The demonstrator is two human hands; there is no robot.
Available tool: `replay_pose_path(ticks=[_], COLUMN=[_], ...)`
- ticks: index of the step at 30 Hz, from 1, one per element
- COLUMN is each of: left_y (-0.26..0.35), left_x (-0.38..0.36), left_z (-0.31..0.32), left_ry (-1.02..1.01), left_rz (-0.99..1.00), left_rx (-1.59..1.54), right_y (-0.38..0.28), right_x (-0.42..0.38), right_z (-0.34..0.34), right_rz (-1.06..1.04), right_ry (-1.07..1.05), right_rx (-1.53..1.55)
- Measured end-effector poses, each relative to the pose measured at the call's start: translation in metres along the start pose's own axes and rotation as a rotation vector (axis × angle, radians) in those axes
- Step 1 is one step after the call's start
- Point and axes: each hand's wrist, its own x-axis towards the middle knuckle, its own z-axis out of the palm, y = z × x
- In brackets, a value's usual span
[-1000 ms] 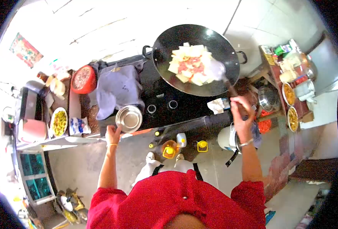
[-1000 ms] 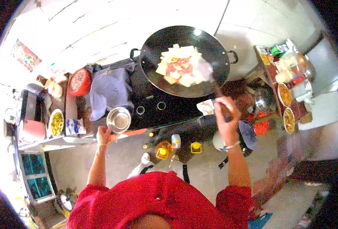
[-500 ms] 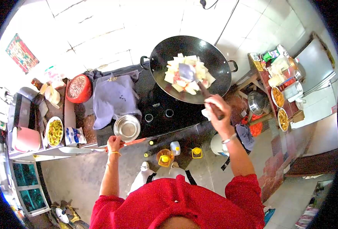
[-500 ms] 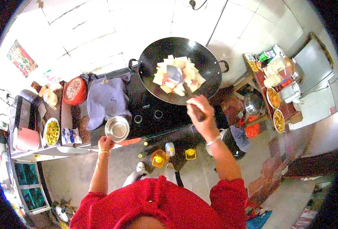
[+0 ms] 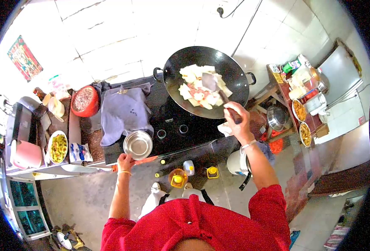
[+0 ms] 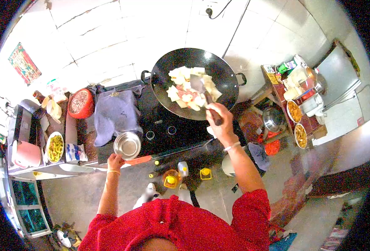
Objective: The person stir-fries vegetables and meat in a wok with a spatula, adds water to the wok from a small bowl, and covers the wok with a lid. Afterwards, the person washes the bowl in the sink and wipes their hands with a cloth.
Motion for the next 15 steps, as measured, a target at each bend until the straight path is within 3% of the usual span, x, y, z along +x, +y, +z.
replay_pose_path(ticks=[3, 5, 7, 11, 15], left_y=[-0.003, -0.004, -0.004, 0.008, -0.004], left_x=[-0.002, -0.003, -0.006, -0.023, -0.027], left_z=[-0.003, -0.006, -0.006, -0.002, -0.014], left_ry=[0.014, -0.021, -0.015, -0.017, -0.051], left_rz=[0.016, 0.067, 0.057, 0.033, 0.06], left_rx=[-0.059, -0.038, -0.097, -0.066, -0.073], right_y=[-0.011, -0.015, -0.015, -0.004, 0.004], right_x=[-0.005, -0.008, -0.015, -0.005, 0.028], right_z=[-0.025, -0.024, -0.014, -0.01, 0.005], right_rz=[0.1, 0.038, 0.178, 0.087, -0.205], right_ry=[-0.045, -0.044, -0.05, -0.124, -0.248], right_rx=[-0.021, -0.114, 0.043, 0.045, -0.15])
